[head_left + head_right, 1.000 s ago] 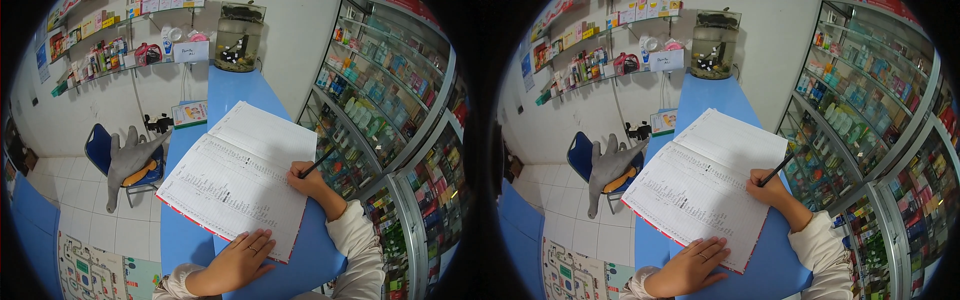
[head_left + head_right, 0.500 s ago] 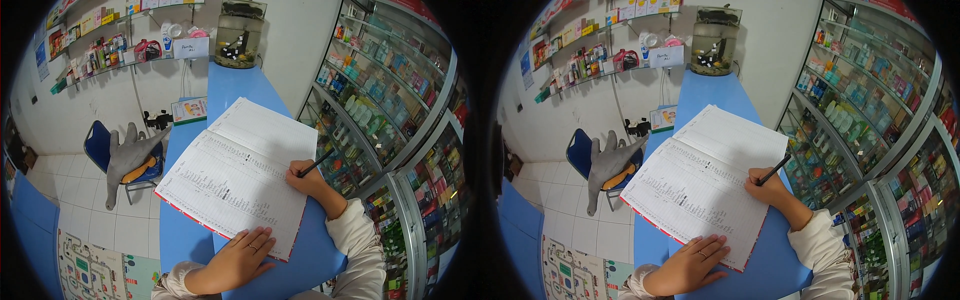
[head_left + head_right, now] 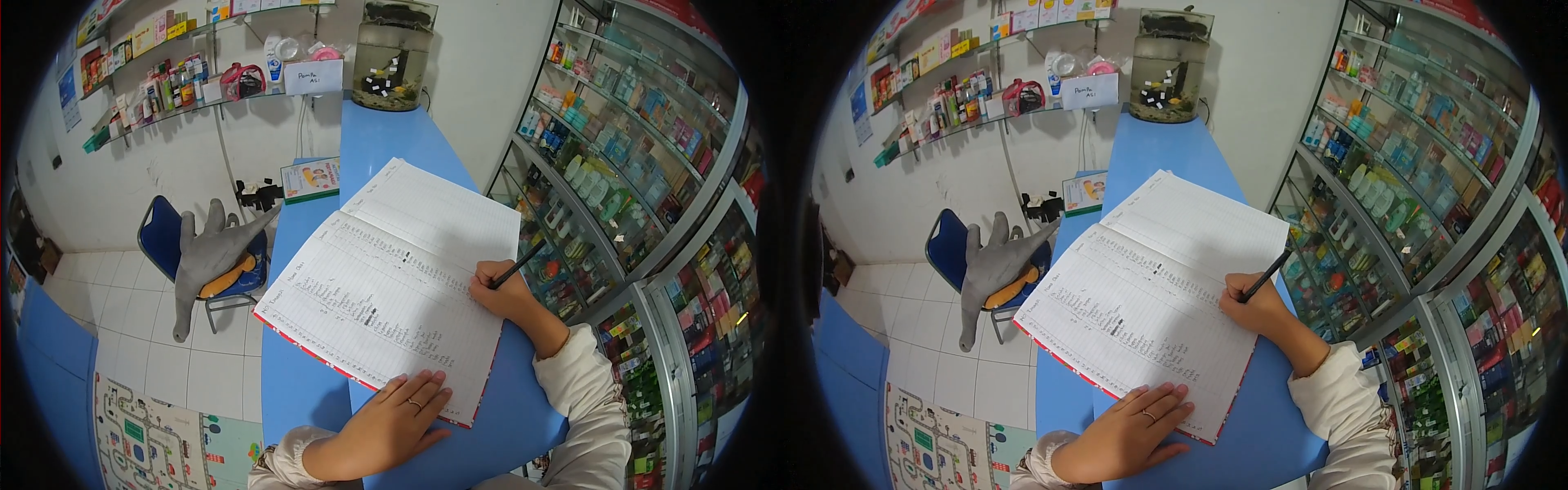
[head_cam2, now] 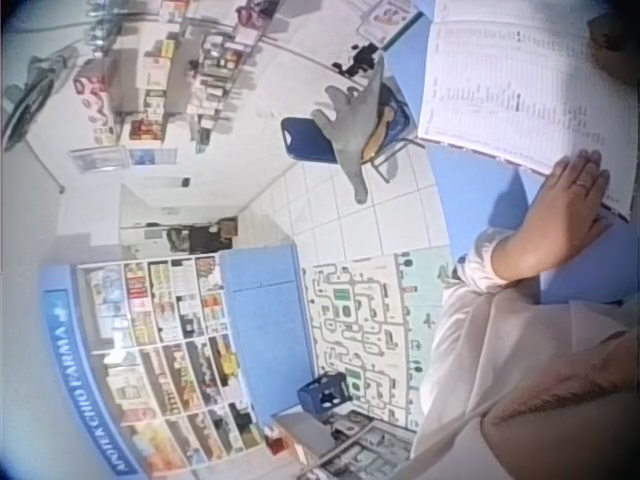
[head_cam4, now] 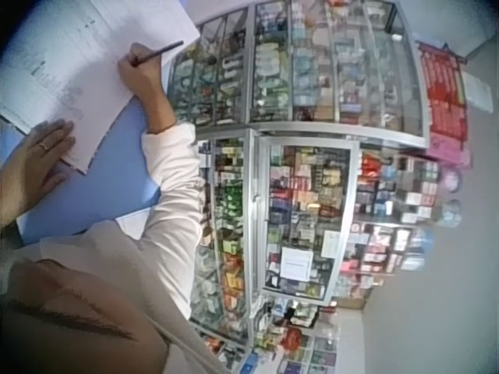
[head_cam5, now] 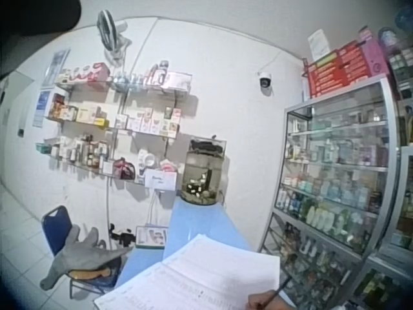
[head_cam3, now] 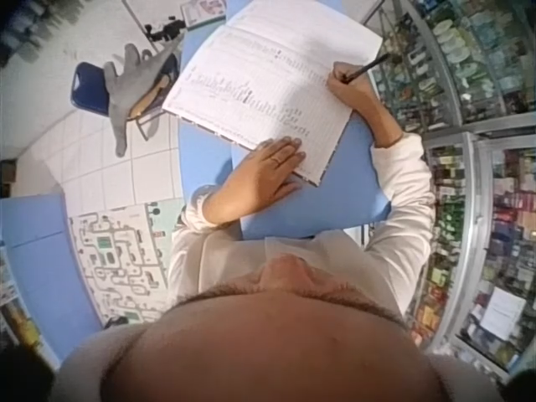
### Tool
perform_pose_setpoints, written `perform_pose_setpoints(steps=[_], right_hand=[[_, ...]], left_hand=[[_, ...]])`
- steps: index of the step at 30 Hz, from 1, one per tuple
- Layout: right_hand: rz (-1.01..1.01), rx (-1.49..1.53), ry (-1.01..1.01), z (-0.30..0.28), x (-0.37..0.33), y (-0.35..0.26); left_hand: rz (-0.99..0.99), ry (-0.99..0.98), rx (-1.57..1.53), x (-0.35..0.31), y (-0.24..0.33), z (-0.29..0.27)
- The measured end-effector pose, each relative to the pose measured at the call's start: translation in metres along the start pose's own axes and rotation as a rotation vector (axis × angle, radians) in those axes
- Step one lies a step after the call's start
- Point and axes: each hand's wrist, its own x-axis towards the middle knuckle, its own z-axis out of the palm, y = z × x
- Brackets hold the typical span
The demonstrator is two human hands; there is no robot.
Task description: The recorder handles cash transactions at a pharmacy counter and then logs the details in a paper ledger.
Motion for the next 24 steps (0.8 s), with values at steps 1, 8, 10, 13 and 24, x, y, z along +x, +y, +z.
perform_pose_setpoints(steps=[1, 8, 10, 13, 24], right_hand=[[0.0, 0.001, 0.0, 0.0001, -0.0005, 0.0014], [0.012, 0.019, 0.053, 0.0022, -0.0013, 0.0021], [0.049, 0.04, 0.081, 0.0026, -0.0017, -0.0005], [0.046, -0.01, 0.066, 0.002, -0.0019, -0.0026], [0.085, -0.016, 0.088, 0.0012, -0.0006, -0.0017]], left_hand=[[0.001, 0.001, 0.0, -0.0002, -0.0001, -0.0002], [-0.004, -0.003, -0.003, 0.0, 0.0003, 0.0001], [0.0, 0.001, 0.01, -0.0001, 0.0004, -0.0008], [0.0, 0.003, 0.012, -0.0004, 0.0001, 0.0001], [-0.002, 0.0, -0.006, 0.0004, 0.0006, -0.0001]])
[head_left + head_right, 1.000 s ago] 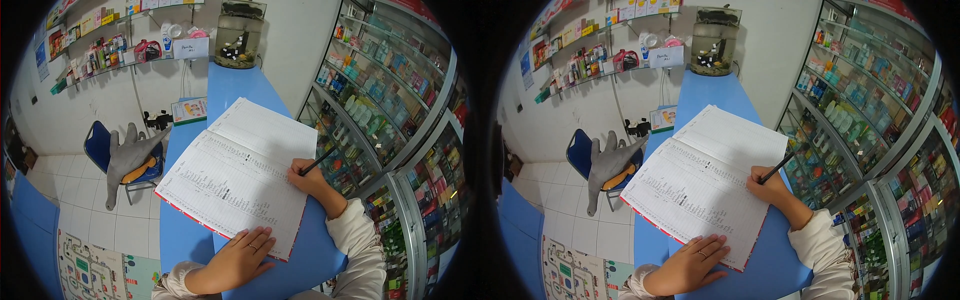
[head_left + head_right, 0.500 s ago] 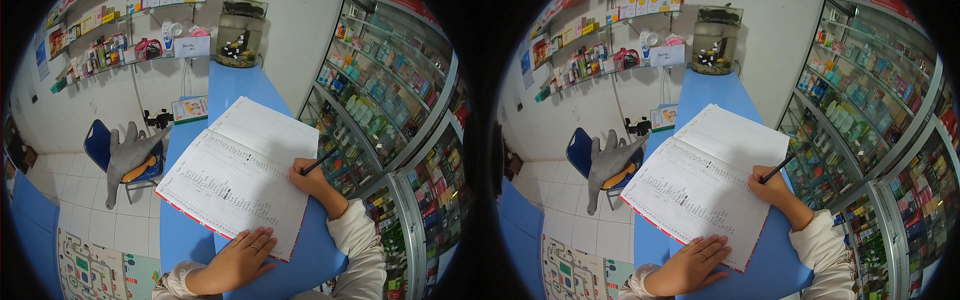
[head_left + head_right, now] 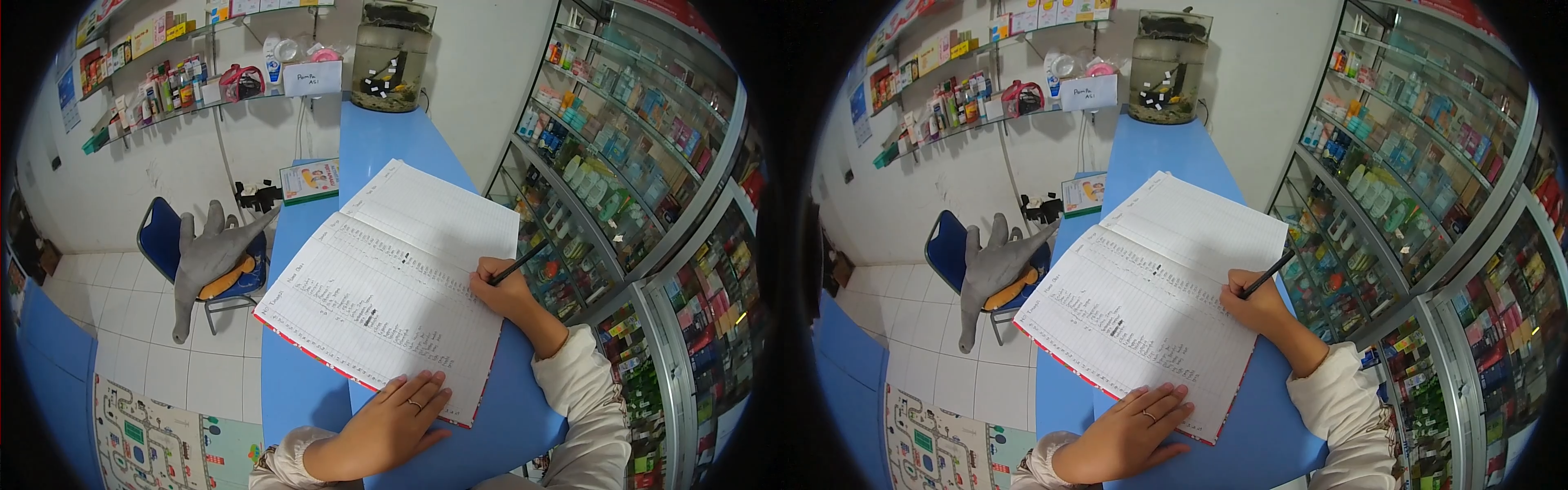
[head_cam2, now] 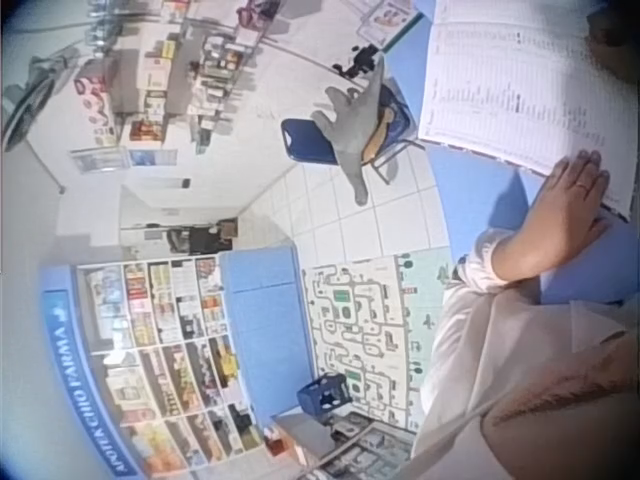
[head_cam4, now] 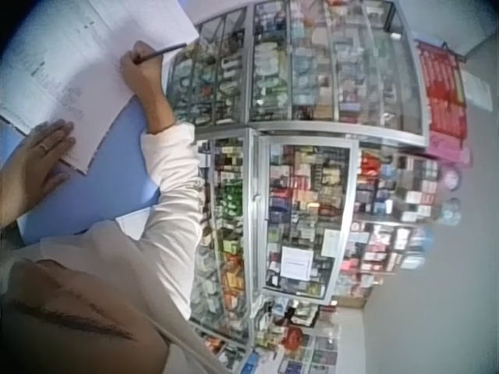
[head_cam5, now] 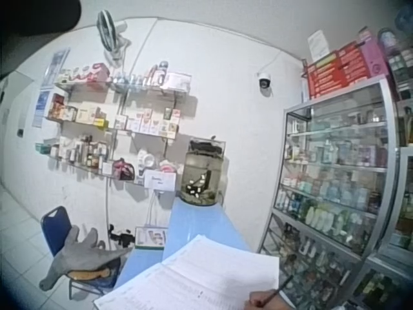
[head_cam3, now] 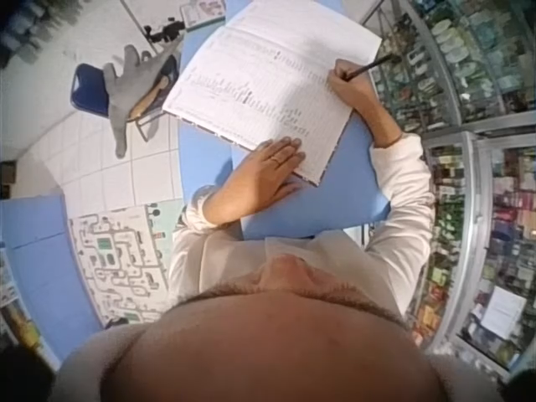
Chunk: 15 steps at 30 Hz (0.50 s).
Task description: The recorder handles cash transactions at a pharmacy counter and then logs the details in a paper ledger.
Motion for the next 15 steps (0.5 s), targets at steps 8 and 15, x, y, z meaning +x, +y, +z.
perform_pose_setpoints(steps=[8, 15], right_hand=[[-0.02, -0.041, 0.022, -0.0002, -0.0012, -0.0009], [0.022, -0.058, 0.065, 0.0013, -0.0006, -0.0038]], left_hand=[[-0.001, -0.002, -0.001, 0.0005, 0.0011, -0.0006], [0.005, -0.005, 0.001, 0.0005, 0.0005, -0.0005]])
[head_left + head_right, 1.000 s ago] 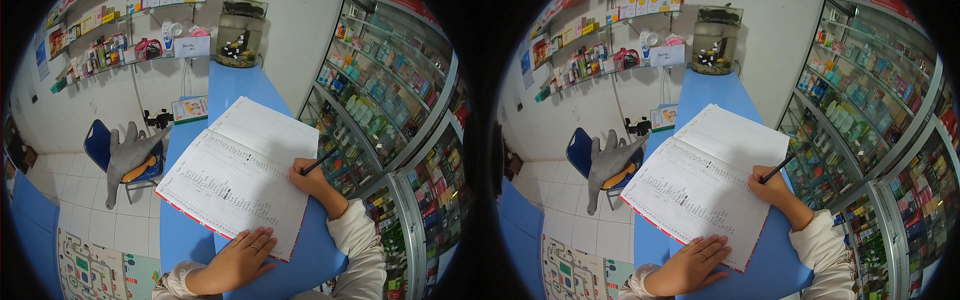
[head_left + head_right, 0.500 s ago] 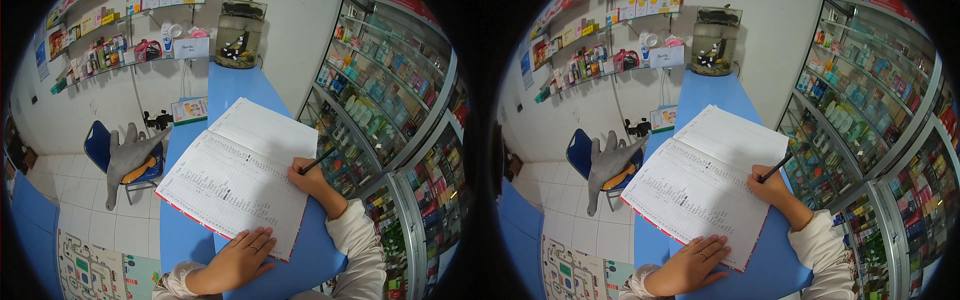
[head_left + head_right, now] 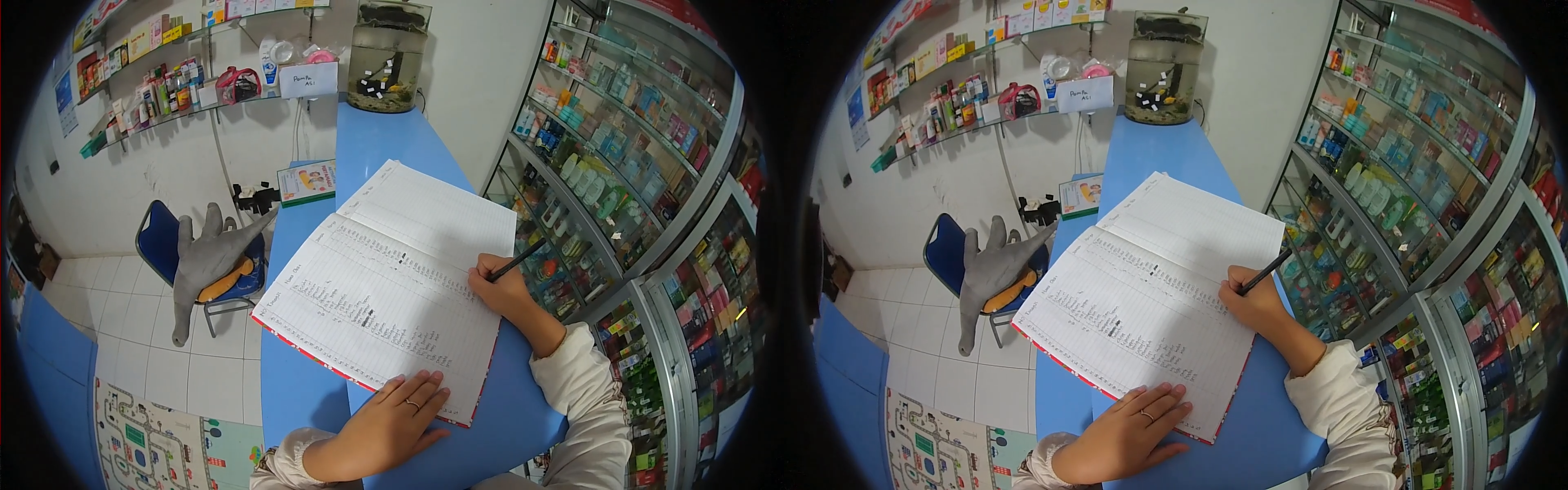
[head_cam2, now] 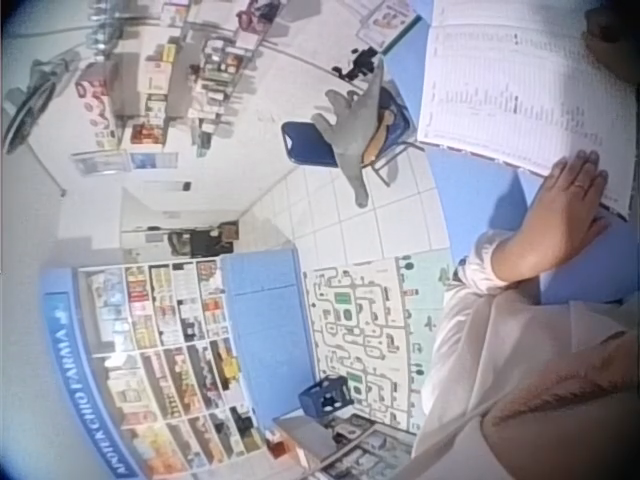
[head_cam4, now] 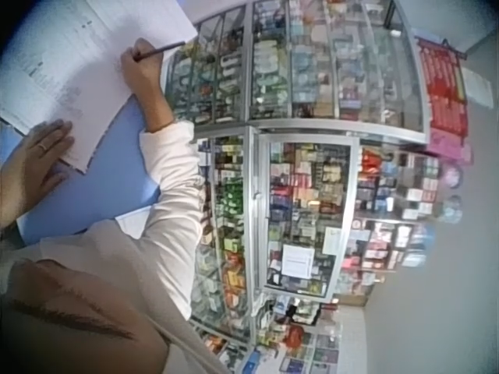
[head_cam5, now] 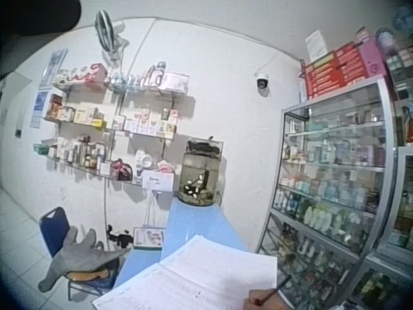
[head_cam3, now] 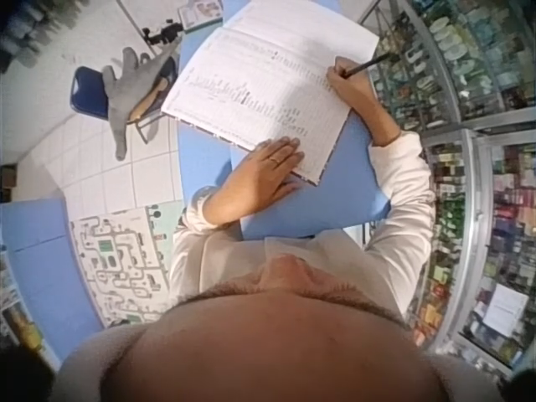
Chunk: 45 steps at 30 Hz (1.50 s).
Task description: The recorder handles cash transactions at a pharmacy counter and then logs the details in a paper ledger.
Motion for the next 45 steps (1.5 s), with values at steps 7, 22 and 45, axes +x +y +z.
perform_pose_setpoints(steps=[7, 22, 45], right_hand=[[-0.017, 0.008, -0.019, 0.0, 0.002, 0.006], [0.128, 0.442, -0.043, -0.01, 0.004, 0.018], [0.092, 0.469, -0.083, -0.013, 0.004, 0.015]], left_hand=[[0.007, -0.011, 0.012, 0.001, -0.001, -0.002], [-0.016, -0.118, 0.005, 0.006, 0.016, -0.006], [-0.025, -0.126, 0.058, 0.008, 0.014, -0.006]])
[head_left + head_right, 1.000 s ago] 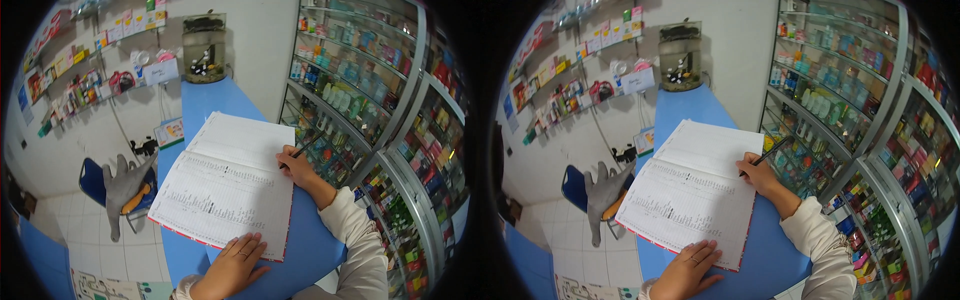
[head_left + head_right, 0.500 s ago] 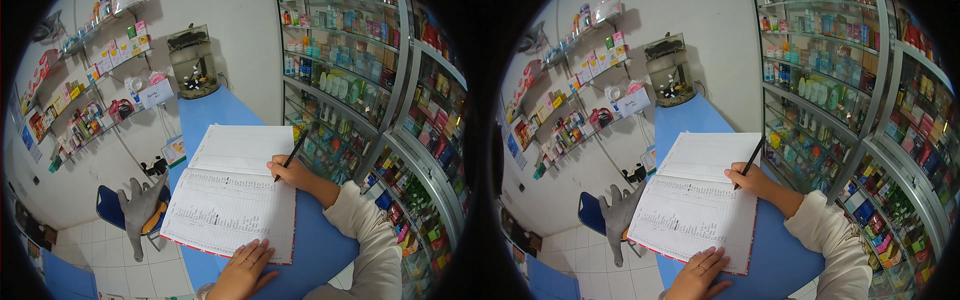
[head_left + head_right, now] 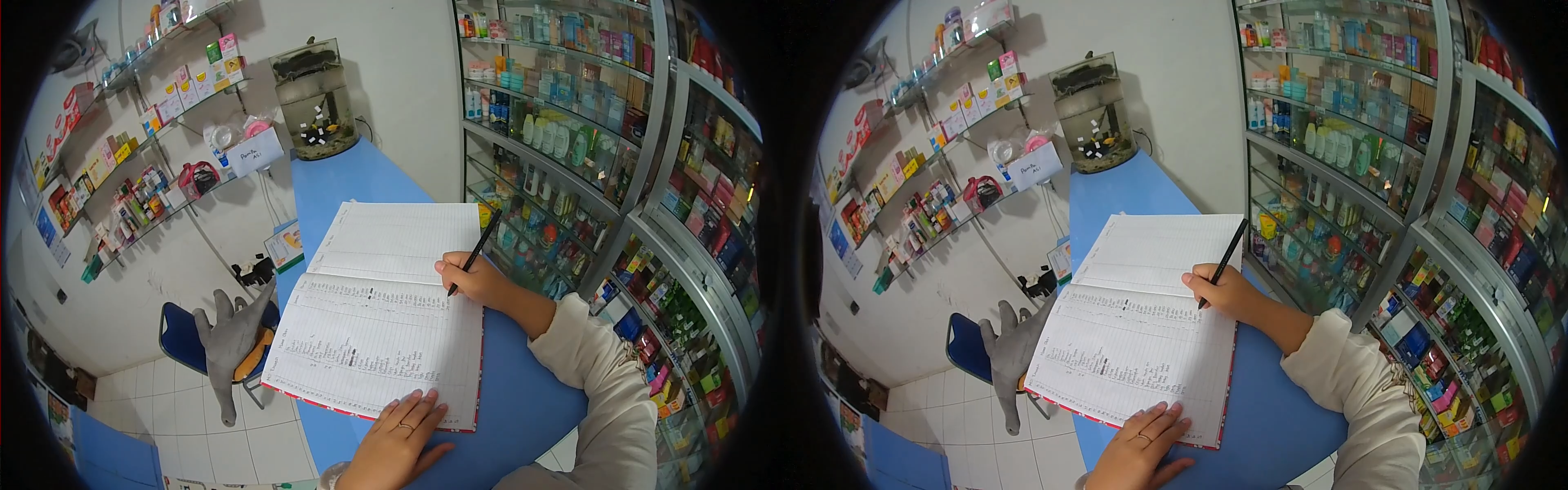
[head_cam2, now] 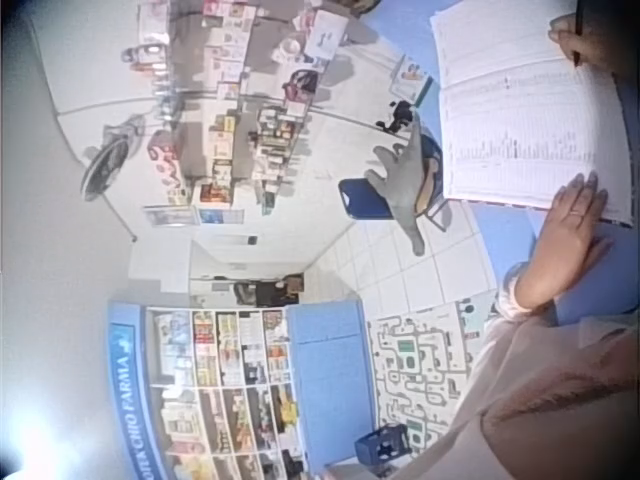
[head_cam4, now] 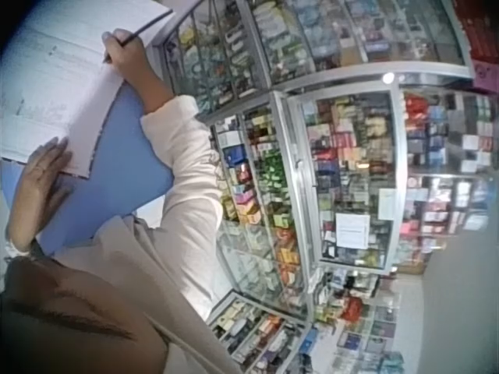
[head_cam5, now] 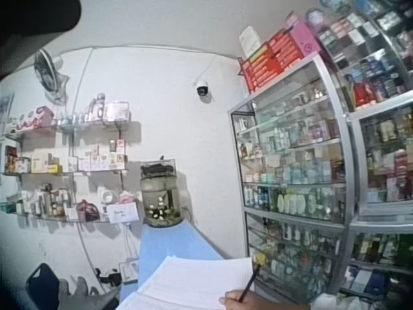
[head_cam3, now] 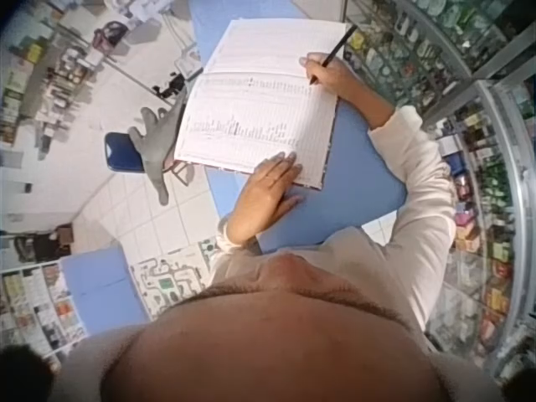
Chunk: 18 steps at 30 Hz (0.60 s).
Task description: The recorder handles cash transactions at a pharmacy counter and then logs the details in a paper ledger.
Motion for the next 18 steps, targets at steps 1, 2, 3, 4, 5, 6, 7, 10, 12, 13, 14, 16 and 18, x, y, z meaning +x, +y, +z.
perform_pose_setpoints(steps=[1, 2, 3, 4, 5, 6, 7, 10, 12, 13, 14, 16, 18], right_hand=[[0.01, -0.007, 0.005, 0.0001, -0.0003, -0.0008], [0.009, -0.007, 0.005, 0.0001, -0.0002, -0.0004], [0.004, -0.013, 0.002, -0.0002, 0.0, 0.0006], [-0.002, -0.019, -0.002, -0.0005, 0.0001, 0.0013], [-0.002, -0.019, -0.001, -0.0009, 0.0002, 0.0015], [0.001, -0.011, -0.004, -0.0009, 0.0003, 0.0019], [0.005, -0.003, -0.007, -0.0009, 0.0004, 0.002], [0.0, -0.019, -0.01, -0.001, 0.0008, 0.0013], [0.003, -0.008, -0.011, -0.0005, 0.0021, 0.0043], [0.007, 0.003, -0.012, -0.0003, 0.0025, 0.0053], [0.006, 0.003, -0.013, -0.0005, 0.0023, 0.0046], [0.017, -0.02, -0.008, -0.0009, 0.0011, 0.0022], [0.012, -0.02, -0.012, -0.0011, 0.0013, 0.0017]], left_hand=[[-0.024, -0.018, 0.013, -0.0004, -0.0017, 0.0013], [-0.024, -0.018, 0.014, -0.0009, -0.0021, 0.0018], [-0.024, -0.024, 0.014, -0.0009, -0.0024, 0.0022], [-0.025, -0.03, 0.013, -0.0005, -0.0023, 0.002], [-0.024, -0.03, 0.013, -0.0001, -0.0004, 0.001], [0.001, -0.007, 0.005, 0.0005, 0.0032, -0.0013], [0.025, 0.016, -0.003, 0.0009, 0.005, -0.0026], [0.026, 0.023, -0.007, 0.0008, 0.0047, -0.0026], [0.025, 0.022, -0.006, 0.0007, 0.0044, -0.0029], [0.025, 0.02, -0.006, 0.0006, 0.0044, -0.003], [0.024, 0.021, -0.006, 0.0007, 0.0045, -0.003], [0.018, 0.014, -0.007, 0.0005, 0.0051, -0.0027], [0.024, 0.027, -0.016, 0.0002, 0.0039, -0.0022]])
